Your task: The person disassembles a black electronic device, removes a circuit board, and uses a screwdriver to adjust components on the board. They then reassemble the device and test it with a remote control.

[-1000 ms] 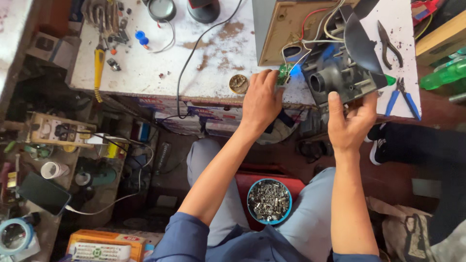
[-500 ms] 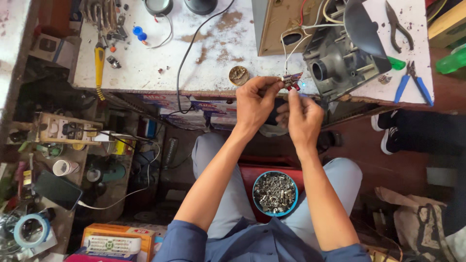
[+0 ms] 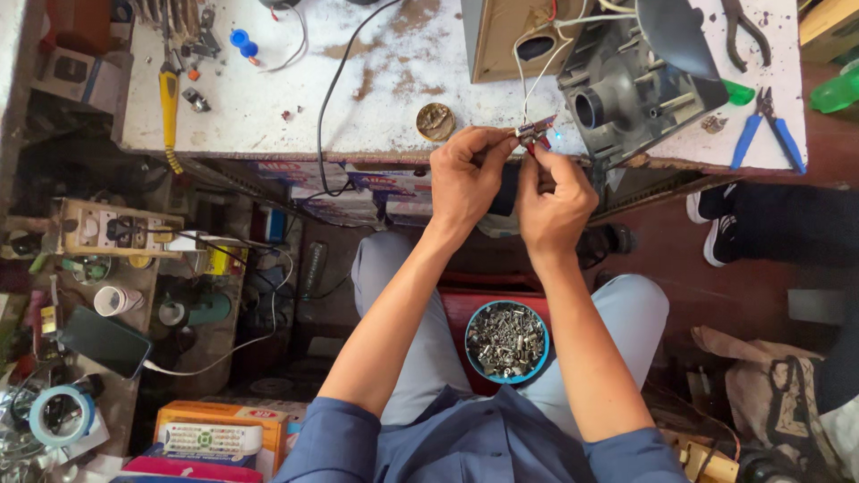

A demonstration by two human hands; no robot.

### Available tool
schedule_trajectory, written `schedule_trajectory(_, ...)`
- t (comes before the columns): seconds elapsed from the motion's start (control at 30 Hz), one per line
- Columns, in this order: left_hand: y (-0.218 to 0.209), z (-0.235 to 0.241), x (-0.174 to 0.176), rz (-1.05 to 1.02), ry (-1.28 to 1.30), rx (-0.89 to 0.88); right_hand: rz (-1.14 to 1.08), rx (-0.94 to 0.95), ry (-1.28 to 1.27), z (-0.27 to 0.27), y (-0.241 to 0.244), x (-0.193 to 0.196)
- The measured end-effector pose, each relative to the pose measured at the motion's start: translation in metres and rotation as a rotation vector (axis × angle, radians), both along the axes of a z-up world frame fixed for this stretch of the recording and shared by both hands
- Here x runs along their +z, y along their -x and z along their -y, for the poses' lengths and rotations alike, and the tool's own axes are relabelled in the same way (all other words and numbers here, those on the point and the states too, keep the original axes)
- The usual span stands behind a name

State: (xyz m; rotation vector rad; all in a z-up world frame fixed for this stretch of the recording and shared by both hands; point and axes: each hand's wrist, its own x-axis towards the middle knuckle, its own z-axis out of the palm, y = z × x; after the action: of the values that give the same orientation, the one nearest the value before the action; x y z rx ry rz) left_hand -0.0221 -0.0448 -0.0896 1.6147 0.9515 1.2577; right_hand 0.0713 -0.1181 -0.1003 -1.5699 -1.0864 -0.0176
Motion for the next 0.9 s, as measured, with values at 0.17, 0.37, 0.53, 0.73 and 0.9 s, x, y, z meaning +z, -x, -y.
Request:
schedule_trajectory(0.17,0.000,0.002,-0.004,0.026,-0.031,-0.003,-0.484,0.104,0.126,-0.005,-0.009,0.000)
schedule_trajectory(0.37,-0.002,0.001,-0.008,0.047,-0.033,-0.008,-0.960,0.235,0.104,-0.010,-0.017,-0.010)
schedule_trajectory(0.53,-0.002,-0.001,-0.009,0.054,-0.043,-0.008,-0.976,0.241,0.098,-0.008,-0.019,-0.013)
schedule_trajectory(0.73,-0.004,0.001,-0.008,0.064,-0.022,-0.005,-0.828,0.234,0.033,-0.007,-0.019,-0.013)
schedule_trajectory(0.9,-0.003,0.003,-0.005,0.061,-0.009,-0.020,-0.809,0.210,0.016,-0.006,-0.015,-0.008)
